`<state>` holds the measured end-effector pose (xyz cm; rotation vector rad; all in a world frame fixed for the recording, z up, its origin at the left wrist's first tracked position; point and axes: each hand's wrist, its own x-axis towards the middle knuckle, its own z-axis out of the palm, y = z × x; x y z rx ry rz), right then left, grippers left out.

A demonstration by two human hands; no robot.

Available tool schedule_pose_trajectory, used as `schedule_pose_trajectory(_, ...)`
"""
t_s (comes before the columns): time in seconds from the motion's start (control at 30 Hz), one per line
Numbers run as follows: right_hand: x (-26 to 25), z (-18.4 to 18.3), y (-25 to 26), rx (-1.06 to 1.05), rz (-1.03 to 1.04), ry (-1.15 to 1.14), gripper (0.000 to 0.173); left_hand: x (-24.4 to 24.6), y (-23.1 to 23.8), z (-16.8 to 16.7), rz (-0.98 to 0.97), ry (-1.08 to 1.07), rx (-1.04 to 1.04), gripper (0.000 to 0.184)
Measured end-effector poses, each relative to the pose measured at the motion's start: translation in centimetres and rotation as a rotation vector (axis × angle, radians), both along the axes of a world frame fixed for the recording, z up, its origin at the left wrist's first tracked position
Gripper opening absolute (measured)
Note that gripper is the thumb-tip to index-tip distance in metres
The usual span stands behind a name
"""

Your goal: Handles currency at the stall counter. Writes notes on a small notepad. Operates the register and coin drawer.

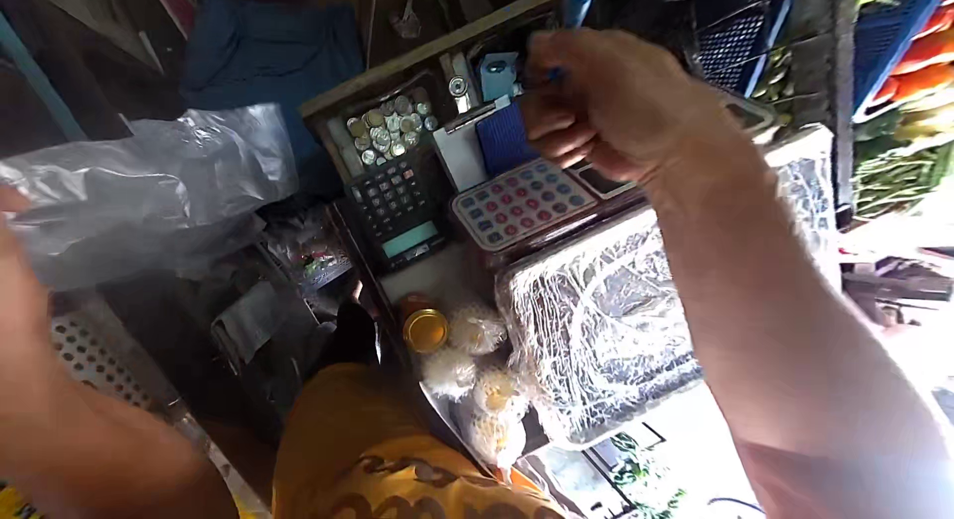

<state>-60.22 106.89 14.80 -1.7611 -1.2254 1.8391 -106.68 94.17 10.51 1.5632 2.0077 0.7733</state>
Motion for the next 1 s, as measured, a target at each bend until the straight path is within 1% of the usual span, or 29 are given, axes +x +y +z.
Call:
schedule_pose_trajectory(0.03, -1.7, 1.0, -1.8, -0.007, 0.029, 0.029, 0.032, 3.2, -0.4, 1.5, -0.063, -0.064, 0.069, 0.035)
schedule_pose_trajectory(0.07, -3.4, 1.8, -3.9, 0.02, 0.105, -0.001, 0.031, 7.1, -0.2, 3.2, -0.18, -0.146, 0.121, 0.041)
schedule_pose_trajectory(0.1, -5.1, 2.2, -6.3, 0.096, 0.205, -0.049, 0.028, 10.8, 0.2, 4.5, -0.286, -0.223, 0.148, 0.05)
schedule_pose_trajectory(0.13, -6.5, 2.3, -8.7, 0.212, 0.308, -0.125, 0.025, 14.1, 0.2, 5.1, -0.368, -0.3, 0.175, 0.056)
schedule_pose_trajectory(0.17, -7.7, 2.4, -11.0, 0.339, 0.41, -0.197, 0.023, 16.7, -0.2, 5.2, -0.418, -0.379, 0.2, 0.056)
schedule_pose_trajectory(0.2, -8.8, 2.1, -12.8, 0.371, 0.434, -0.226, 0.025, 18.6, -1.0, 5.0, -0.438, -0.455, 0.232, 0.048)
schedule_pose_trajectory(0.23, -9.7, 1.7, -14.3, 0.348, 0.415, -0.218, 0.029, 19.7, -2.0, 4.8, -0.436, -0.482, 0.252, 0.036)
schedule_pose_trajectory(0.27, -10.2, 1.3, -15.6, 0.301, 0.374, -0.178, 0.032, 20.2, -2.9, 4.5, -0.424, -0.464, 0.249, 0.027)
schedule_pose_trajectory(0.33, -10.3, 0.5, -17.7, 0.258, 0.26, -0.055, 0.033, 19.4, -4.0, 4.4, -0.418, -0.365, 0.204, 0.021)
schedule_pose_trajectory(0.43, -7.9, 1.0, -20.6, 0.339, 0.071, 0.056, 0.056, 16.7, -2.7, 4.7, -0.411, -0.25, 0.093, 0.031)
schedule_pose_trajectory(0.47, -6.7, 1.3, -21.5, 0.34, 0.004, 0.098, 0.059, 16.0, -1.8, 4.3, -0.403, -0.242, 0.035, 0.034)
schedule_pose_trajectory(0.5, -5.4, 1.5, -22.3, 0.332, -0.064, 0.146, 0.057, 15.5, -0.9, 3.8, -0.395, -0.224, -0.026, 0.036)
schedule_pose_trajectory(0.57, -3.7, 1.6, -23.4, 0.308, -0.217, 0.204, 0.046, 15.7, 0.5, 2.4, -0.395, -0.146, -0.111, 0.041)
schedule_pose_trajectory(0.63, -3.1, 1.3, -24.0, 0.319, -0.324, 0.198, 0.037, 16.3, 2.0, 0.4, -0.43, -0.067, -0.108, 0.043)
schedule_pose_trajectory(0.7, -2.9, 0.8, -24.4, 0.325, -0.364, 0.174, 0.033, 16.9, 3.5, -1.3, -0.464, -0.034, -0.1, 0.042)
schedule_pose_trajectory(0.73, -2.9, 0.6, -24.4, 0.32, -0.375, 0.163, 0.033, 17.1, 4.5, -2.2, -0.483, -0.026, -0.13, 0.042)
schedule_pose_trajectory(0.8, -3.1, 0.5, -23.8, 0.313, -0.406, 0.125, 0.03, 17.3, 6.7, -3.9, -0.54, 0.013, -0.272, 0.045)
schedule_pose_trajectory(0.87, -3.1, 0.6, -22.2, 0.335, -0.407, 0.054, 0.028, 17.3, 9.2, -6.1, -0.621, 0.096, -0.395, 0.046)
schedule_pose_trajectory(0.93, -2.5, 1.2, -19.9, 0.38, -0.342, -0.053, 0.027, 17.2, 10.4, -8.1, -0.683, 0.147, -0.493, 0.045)
schedule_pose_trajectory(1.0, -1.6, 2.2, -16.8, 0.434, -0.274, -0.152, 0.026, 17.3, 10.8, -8.5, -0.686, 0.149, -0.528, 0.043)
